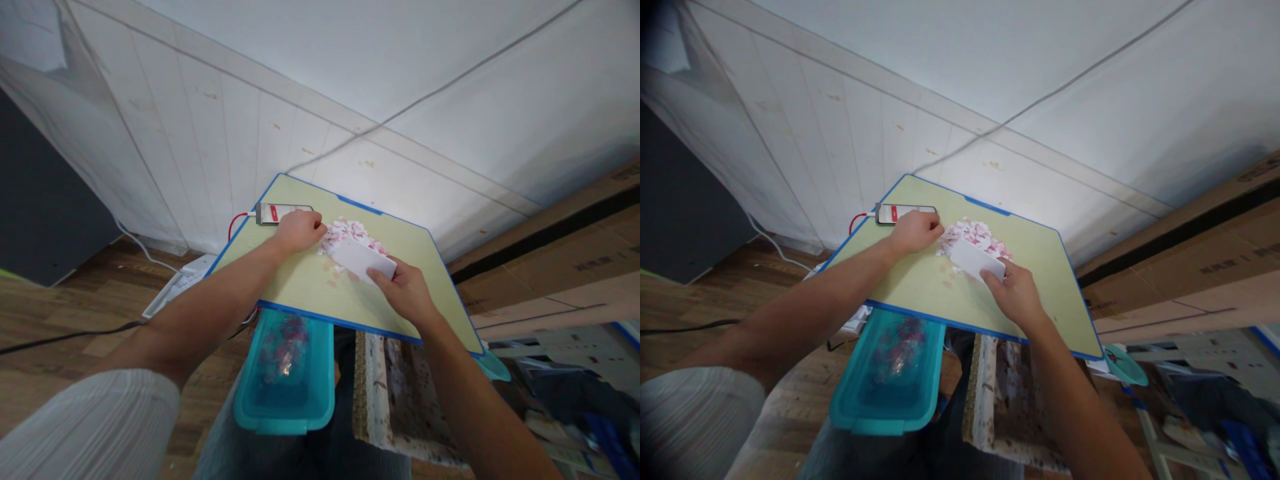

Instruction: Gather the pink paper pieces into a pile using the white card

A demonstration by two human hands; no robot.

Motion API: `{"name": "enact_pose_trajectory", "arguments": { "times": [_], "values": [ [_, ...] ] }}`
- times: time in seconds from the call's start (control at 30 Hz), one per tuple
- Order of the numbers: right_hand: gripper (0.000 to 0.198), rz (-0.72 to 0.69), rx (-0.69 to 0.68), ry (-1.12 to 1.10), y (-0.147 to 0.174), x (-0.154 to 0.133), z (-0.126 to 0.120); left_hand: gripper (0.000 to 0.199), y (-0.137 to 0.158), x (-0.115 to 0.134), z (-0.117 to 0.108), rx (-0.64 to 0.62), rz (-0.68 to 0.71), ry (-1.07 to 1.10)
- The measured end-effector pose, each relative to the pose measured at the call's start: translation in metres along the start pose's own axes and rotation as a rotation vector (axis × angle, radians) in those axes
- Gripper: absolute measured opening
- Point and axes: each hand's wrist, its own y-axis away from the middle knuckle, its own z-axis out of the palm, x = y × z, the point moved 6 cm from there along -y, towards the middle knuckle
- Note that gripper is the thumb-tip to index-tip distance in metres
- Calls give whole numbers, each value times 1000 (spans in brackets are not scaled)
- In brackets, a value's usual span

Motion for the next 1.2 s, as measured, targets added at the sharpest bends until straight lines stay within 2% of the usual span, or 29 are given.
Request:
{"name": "enact_pose_trajectory", "arguments": {
  "times": [0.2, 0.5, 0.87, 1.03, 1.2],
  "values": [
    [30, -27, 20, 48, -3, -4, 4, 35, 0, 1, 0, -12, -14, -4],
    [30, 27, 37, -1, 13, 1, -11, 34, 1, 1, -2, -9, -19, 5],
    [30, 40, -56, -17, 24, -5, -17, 36, 1, 2, -3, -48, -42, 7],
    [30, 55, -16, -26, 26, -2, -21, 37, 2, 3, -2, -52, -41, -5],
    [28, 40, -80, -22, 31, -3, -19, 39, 2, 4, 0, -72, -5, -20]
  ]
}}
